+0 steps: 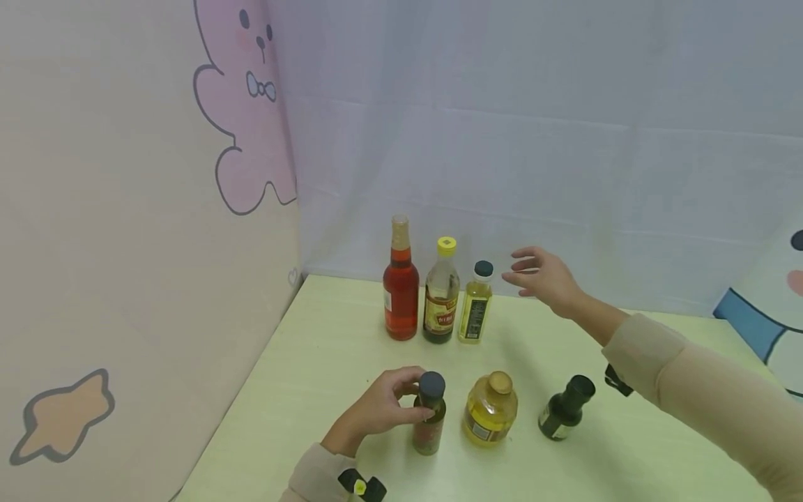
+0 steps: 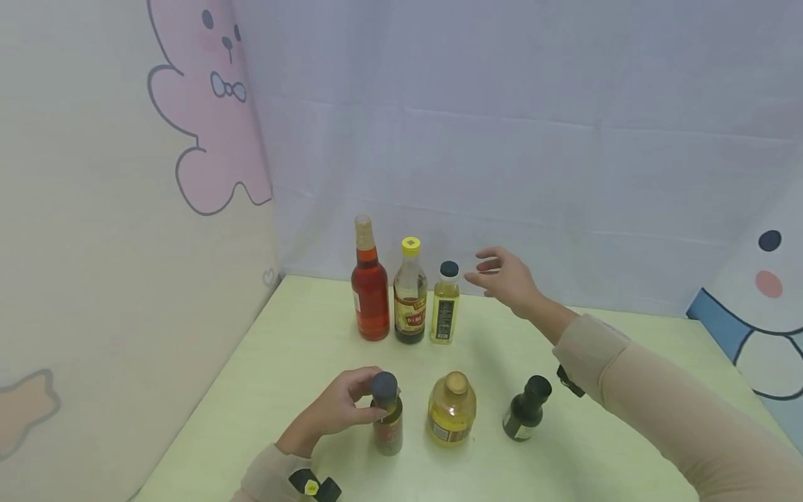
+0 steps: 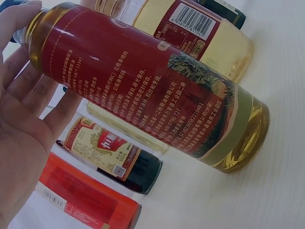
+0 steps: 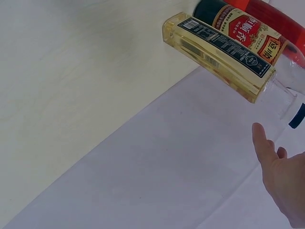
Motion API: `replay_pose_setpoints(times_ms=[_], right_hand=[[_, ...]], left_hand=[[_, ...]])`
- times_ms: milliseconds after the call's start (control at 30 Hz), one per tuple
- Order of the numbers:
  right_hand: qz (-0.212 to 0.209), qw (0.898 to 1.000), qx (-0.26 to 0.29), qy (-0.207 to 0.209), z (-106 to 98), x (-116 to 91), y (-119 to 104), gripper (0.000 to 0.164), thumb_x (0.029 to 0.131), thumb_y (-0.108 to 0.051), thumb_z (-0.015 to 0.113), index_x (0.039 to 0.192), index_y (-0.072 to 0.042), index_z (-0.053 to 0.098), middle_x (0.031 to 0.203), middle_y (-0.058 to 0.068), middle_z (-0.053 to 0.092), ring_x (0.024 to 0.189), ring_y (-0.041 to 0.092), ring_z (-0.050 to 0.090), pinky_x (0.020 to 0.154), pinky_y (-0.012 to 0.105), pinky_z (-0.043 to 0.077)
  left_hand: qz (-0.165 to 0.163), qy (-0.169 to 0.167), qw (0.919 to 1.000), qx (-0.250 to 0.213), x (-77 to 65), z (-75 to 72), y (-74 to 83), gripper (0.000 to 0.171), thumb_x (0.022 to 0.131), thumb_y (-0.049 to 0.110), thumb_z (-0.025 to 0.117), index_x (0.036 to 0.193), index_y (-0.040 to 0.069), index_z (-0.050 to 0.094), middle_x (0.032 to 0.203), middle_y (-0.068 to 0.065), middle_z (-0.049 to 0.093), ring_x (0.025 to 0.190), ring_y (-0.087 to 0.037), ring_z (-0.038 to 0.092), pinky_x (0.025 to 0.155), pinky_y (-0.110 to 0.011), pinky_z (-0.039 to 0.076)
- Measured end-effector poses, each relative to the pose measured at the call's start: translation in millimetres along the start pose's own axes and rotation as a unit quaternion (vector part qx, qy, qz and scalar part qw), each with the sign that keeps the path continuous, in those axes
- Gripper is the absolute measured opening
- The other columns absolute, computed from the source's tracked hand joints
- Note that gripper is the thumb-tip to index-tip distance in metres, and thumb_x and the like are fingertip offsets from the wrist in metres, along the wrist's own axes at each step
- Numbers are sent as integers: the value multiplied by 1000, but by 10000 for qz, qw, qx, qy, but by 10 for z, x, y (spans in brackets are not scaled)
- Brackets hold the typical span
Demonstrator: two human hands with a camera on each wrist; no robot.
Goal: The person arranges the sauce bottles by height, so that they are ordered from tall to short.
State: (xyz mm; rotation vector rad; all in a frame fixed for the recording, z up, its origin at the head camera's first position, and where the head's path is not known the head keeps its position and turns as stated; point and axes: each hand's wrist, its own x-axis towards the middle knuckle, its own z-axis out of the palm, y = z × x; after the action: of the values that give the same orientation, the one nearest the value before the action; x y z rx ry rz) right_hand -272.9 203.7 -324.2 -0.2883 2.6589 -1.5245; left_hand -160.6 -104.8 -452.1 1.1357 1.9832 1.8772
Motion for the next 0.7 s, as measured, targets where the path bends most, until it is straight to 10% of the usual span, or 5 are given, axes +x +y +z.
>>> replay_pose_setpoints(times_ms=[700], right_hand=[[59, 9977, 666, -78, -86, -269, 106, 60, 96, -16, 64, 142, 8, 33, 132, 29, 45, 117, 39, 52, 86, 43, 53]], left_hand=[[-246, 37, 9997, 36, -7, 6, 4, 34, 85, -1, 71, 117, -4, 60, 112, -14, 64, 106, -19, 60, 97, -38, 47]])
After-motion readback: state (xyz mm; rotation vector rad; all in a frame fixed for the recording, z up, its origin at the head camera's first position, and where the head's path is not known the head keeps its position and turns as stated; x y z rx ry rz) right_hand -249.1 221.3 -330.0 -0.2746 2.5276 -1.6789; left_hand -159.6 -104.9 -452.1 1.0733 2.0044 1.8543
